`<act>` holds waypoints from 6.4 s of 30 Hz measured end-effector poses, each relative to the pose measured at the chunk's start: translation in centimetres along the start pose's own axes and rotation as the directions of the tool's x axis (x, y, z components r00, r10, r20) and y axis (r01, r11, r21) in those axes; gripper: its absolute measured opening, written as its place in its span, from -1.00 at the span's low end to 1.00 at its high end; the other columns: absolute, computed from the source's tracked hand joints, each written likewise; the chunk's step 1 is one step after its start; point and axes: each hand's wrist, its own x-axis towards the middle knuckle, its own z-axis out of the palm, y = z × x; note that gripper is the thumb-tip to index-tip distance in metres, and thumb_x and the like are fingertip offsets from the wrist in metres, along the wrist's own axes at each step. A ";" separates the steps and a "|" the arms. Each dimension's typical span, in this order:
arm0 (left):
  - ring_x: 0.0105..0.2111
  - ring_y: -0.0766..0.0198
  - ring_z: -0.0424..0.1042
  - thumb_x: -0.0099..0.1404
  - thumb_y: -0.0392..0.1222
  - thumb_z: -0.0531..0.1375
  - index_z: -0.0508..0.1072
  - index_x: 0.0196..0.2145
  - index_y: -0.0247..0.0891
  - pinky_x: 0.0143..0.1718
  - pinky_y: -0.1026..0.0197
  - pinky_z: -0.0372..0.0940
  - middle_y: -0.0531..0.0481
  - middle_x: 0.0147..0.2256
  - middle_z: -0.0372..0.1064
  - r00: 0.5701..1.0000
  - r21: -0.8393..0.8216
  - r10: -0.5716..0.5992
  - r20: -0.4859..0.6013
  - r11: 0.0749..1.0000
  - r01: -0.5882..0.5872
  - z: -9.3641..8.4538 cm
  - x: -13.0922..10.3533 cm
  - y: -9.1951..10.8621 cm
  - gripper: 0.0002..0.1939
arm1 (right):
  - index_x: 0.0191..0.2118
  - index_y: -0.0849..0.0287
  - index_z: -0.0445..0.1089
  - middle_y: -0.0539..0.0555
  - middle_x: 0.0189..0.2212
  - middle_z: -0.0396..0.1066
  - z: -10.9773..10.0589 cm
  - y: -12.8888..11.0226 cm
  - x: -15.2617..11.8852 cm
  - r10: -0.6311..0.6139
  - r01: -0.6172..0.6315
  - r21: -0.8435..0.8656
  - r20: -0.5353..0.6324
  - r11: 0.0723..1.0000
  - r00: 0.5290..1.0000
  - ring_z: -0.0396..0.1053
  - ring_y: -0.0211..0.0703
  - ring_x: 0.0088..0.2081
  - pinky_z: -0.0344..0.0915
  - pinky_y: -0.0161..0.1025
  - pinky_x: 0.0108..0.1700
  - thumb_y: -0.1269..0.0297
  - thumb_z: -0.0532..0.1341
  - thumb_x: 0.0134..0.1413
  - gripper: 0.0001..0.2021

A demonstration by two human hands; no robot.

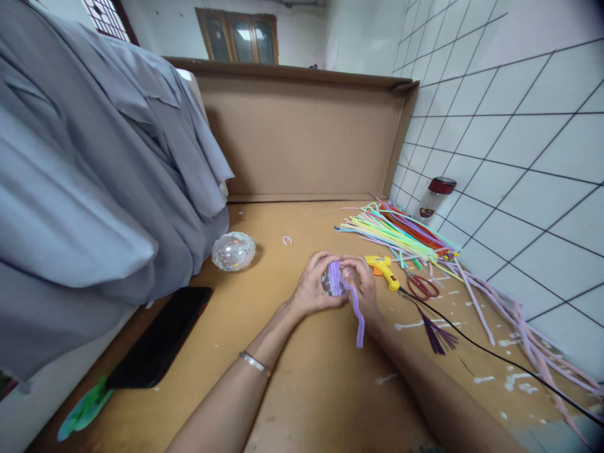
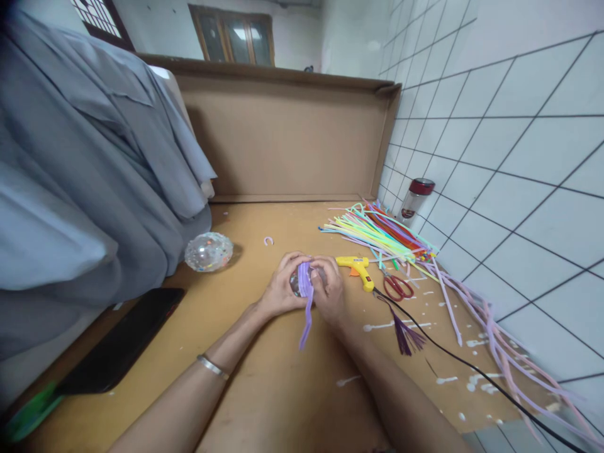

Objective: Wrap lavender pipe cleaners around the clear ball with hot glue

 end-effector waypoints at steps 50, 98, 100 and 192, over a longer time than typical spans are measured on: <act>-0.02 0.01 0.36 -0.10 -0.12 0.33 0.32 -0.04 -0.23 0.06 -0.03 0.24 -0.18 -0.06 0.37 0.997 0.128 0.070 -0.043 0.990 -0.064 0.3 0.6 1.2 -0.38 | -0.25 0.15 0.45 0.10 -0.34 0.42 -0.4 -0.2 0.1 -0.218 0.159 -0.394 -0.109 0.905 0.970 0.40 -0.15 -0.27 0.38 -0.18 -0.23 0.27 0.12 0.18 -0.83; -0.13 0.14 0.48 -0.20 -0.19 0.43 0.35 -0.05 -0.26 -0.03 0.07 0.38 -0.06 -0.13 0.44 0.902 -0.358 -0.431 -0.034 0.848 0.391 -0.5 0.7 -0.7 -0.30 | -0.32 0.17 0.34 0.12 -0.43 0.42 -4.9 1.7 3.5 0.060 -0.155 -0.797 -0.148 0.584 0.987 0.33 -0.09 -0.37 0.10 -0.26 -0.35 0.10 0.12 0.03 -0.76; -0.13 0.14 0.48 -0.20 -0.18 0.44 0.36 -0.06 -0.25 -0.04 0.08 0.38 -0.06 -0.13 0.44 0.902 -0.355 -0.431 -0.024 0.847 0.395 -0.5 0.8 -0.7 -0.30 | -0.33 0.16 0.33 0.11 -0.43 0.41 -4.9 1.5 3.4 0.026 -0.110 -0.793 -0.118 0.600 0.993 0.33 -0.09 -0.37 0.10 -0.25 -0.35 0.09 0.11 0.04 -0.77; -0.03 0.06 0.40 -0.20 -0.15 0.45 0.38 0.00 -0.29 0.09 0.01 0.27 -0.14 -0.05 0.38 0.919 -0.293 -0.394 -0.008 0.879 0.375 -0.9 1.1 0.5 -0.25 | -0.51 0.12 0.26 -0.04 -0.61 0.26 -5.0 1.8 4.0 0.070 -0.162 -0.614 -0.171 0.773 0.983 0.13 -0.21 -0.55 0.06 -0.28 -0.44 0.11 0.14 -0.08 -0.80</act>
